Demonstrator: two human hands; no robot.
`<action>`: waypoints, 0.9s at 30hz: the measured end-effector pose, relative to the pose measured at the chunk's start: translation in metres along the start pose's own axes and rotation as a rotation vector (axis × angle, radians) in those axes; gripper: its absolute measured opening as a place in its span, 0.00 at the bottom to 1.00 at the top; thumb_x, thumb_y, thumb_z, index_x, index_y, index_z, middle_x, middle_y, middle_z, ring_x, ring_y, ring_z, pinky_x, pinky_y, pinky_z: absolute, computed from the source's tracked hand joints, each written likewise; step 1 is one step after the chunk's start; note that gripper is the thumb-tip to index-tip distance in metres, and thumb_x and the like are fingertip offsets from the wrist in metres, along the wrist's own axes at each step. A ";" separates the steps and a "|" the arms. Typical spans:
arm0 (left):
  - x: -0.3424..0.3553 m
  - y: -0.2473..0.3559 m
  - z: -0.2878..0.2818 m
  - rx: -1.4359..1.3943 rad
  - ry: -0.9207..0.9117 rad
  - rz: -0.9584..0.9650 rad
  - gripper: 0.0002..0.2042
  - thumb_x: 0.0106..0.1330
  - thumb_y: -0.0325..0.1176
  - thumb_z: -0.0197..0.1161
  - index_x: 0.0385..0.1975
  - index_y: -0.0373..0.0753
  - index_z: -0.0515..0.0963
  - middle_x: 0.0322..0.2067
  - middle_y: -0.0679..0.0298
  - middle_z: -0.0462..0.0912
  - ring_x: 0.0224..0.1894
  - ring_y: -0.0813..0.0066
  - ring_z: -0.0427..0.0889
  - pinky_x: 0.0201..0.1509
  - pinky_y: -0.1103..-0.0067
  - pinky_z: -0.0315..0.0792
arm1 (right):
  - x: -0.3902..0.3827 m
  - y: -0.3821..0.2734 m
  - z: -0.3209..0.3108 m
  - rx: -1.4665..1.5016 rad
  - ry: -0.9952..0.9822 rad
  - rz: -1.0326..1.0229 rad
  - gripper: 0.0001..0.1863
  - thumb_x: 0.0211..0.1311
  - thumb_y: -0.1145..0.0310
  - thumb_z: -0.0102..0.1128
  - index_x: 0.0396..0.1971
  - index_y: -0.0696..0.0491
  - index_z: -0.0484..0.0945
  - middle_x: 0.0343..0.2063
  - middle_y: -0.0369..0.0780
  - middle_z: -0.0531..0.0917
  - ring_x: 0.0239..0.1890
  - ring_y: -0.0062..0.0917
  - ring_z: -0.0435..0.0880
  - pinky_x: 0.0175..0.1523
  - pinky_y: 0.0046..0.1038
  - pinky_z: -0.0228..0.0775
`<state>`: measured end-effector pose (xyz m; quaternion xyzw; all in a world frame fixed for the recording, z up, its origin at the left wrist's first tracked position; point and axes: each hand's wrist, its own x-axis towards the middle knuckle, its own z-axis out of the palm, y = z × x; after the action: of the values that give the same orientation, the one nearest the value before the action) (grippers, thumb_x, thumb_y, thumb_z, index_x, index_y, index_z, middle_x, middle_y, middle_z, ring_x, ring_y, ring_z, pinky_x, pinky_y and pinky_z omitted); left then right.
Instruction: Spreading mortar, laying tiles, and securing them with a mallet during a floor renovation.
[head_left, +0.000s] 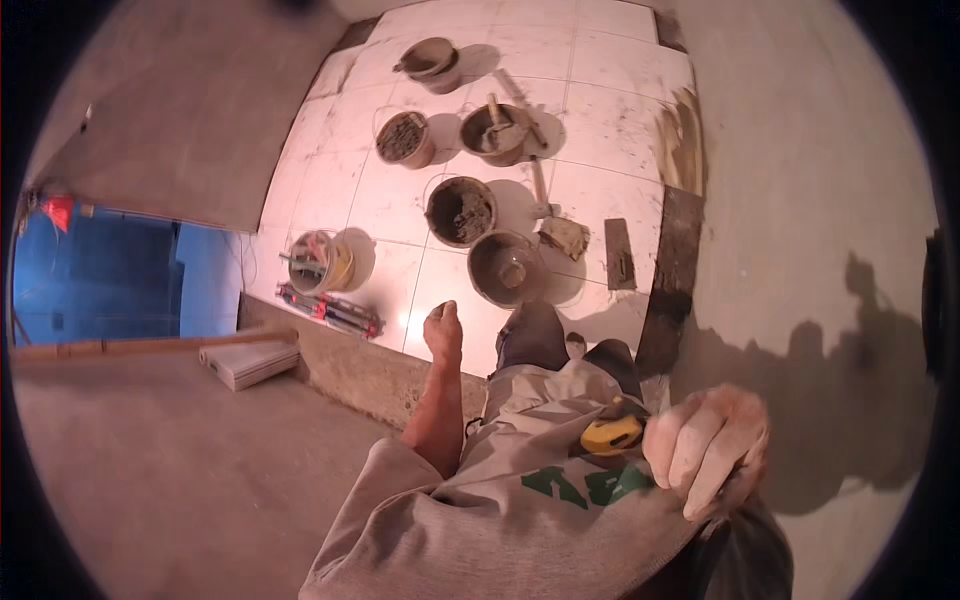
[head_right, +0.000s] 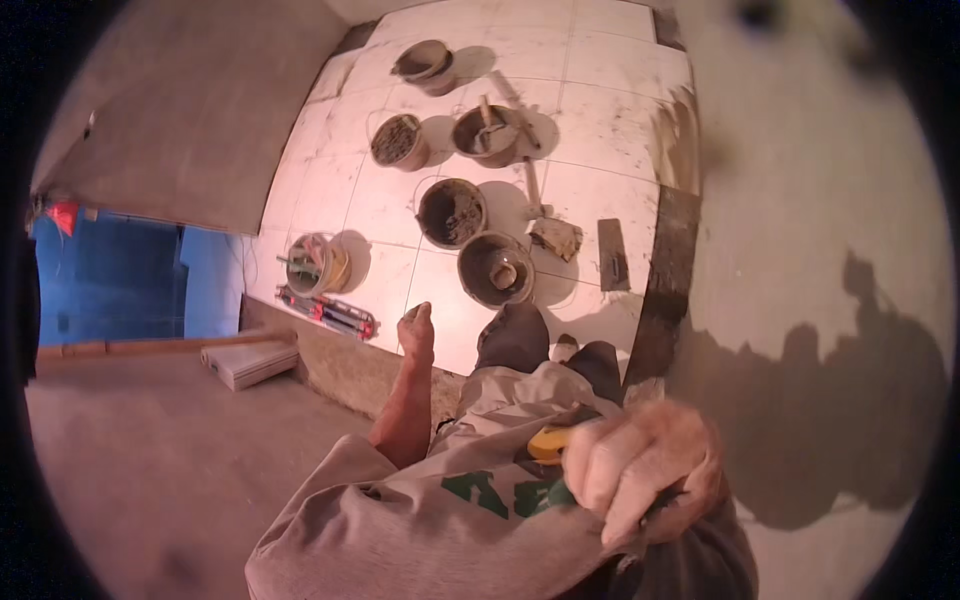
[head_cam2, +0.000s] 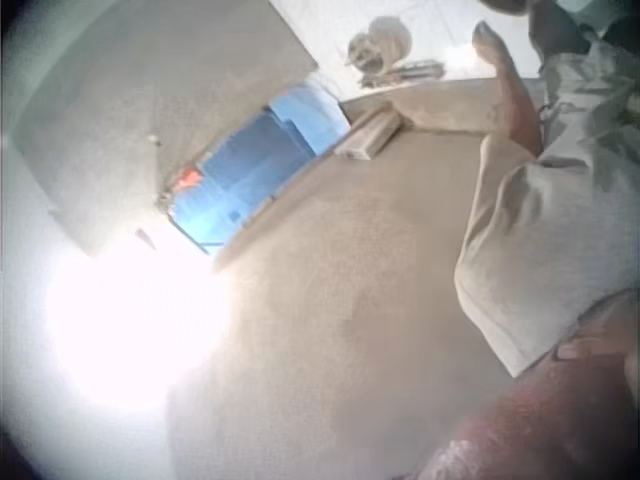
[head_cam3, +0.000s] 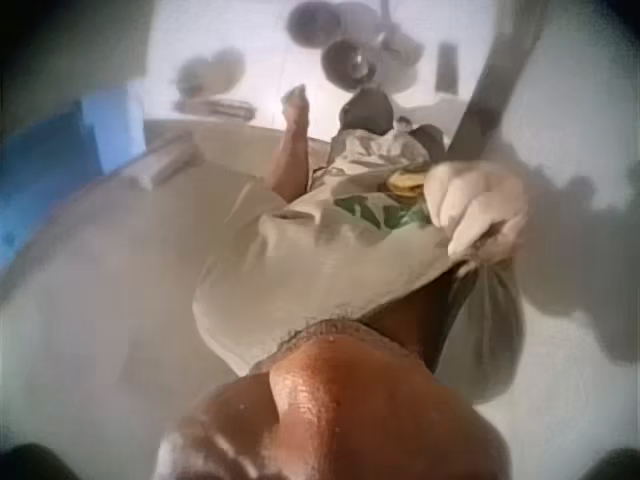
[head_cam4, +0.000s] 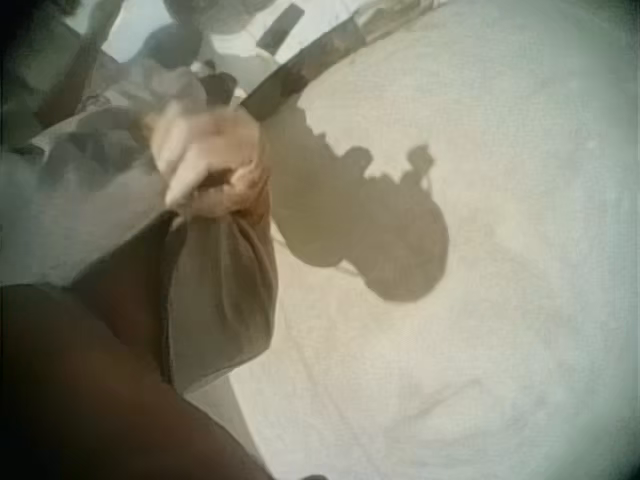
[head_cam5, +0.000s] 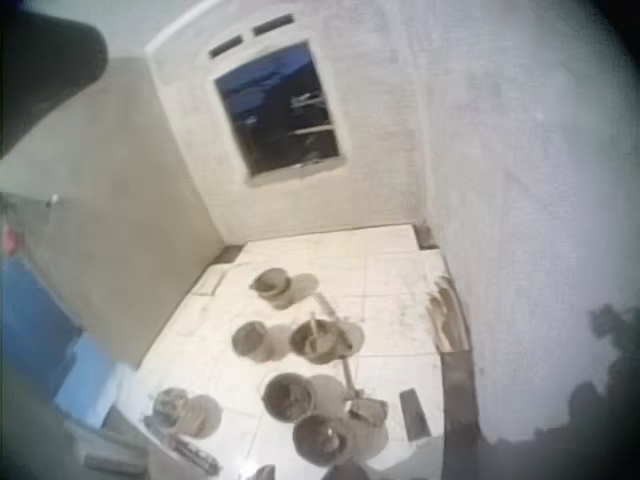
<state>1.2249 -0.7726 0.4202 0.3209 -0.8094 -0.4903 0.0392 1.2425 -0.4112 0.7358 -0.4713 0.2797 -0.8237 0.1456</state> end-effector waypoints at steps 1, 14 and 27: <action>-0.001 -0.002 0.004 -0.069 0.009 0.053 0.21 0.61 0.43 0.56 0.41 0.29 0.80 0.32 0.49 0.84 0.36 0.60 0.81 0.45 0.70 0.72 | -0.009 0.002 -0.002 0.013 -0.039 0.053 0.08 0.54 0.70 0.66 0.25 0.61 0.82 0.25 0.41 0.77 0.28 0.32 0.75 0.32 0.31 0.67; 0.056 -0.023 0.019 -0.036 0.040 -0.048 0.22 0.61 0.45 0.57 0.39 0.27 0.80 0.34 0.46 0.83 0.39 0.54 0.82 0.47 0.67 0.73 | -0.076 0.060 -0.115 -0.873 1.067 0.997 0.10 0.53 0.68 0.59 0.19 0.59 0.75 0.19 0.34 0.75 0.23 0.15 0.70 0.27 0.21 0.61; 0.225 -0.108 -0.126 0.086 -0.047 -0.245 0.21 0.59 0.43 0.58 0.41 0.29 0.80 0.39 0.43 0.82 0.45 0.50 0.81 0.51 0.66 0.71 | -0.244 0.212 -0.157 -1.449 -0.079 2.111 0.06 0.52 0.64 0.62 0.20 0.48 0.80 0.19 0.37 0.80 0.23 0.27 0.78 0.31 0.31 0.72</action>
<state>1.1467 -1.0290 0.3401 0.4072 -0.7851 -0.4636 -0.0540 1.2281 -0.4069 0.3767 -0.0169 0.8943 0.0451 0.4449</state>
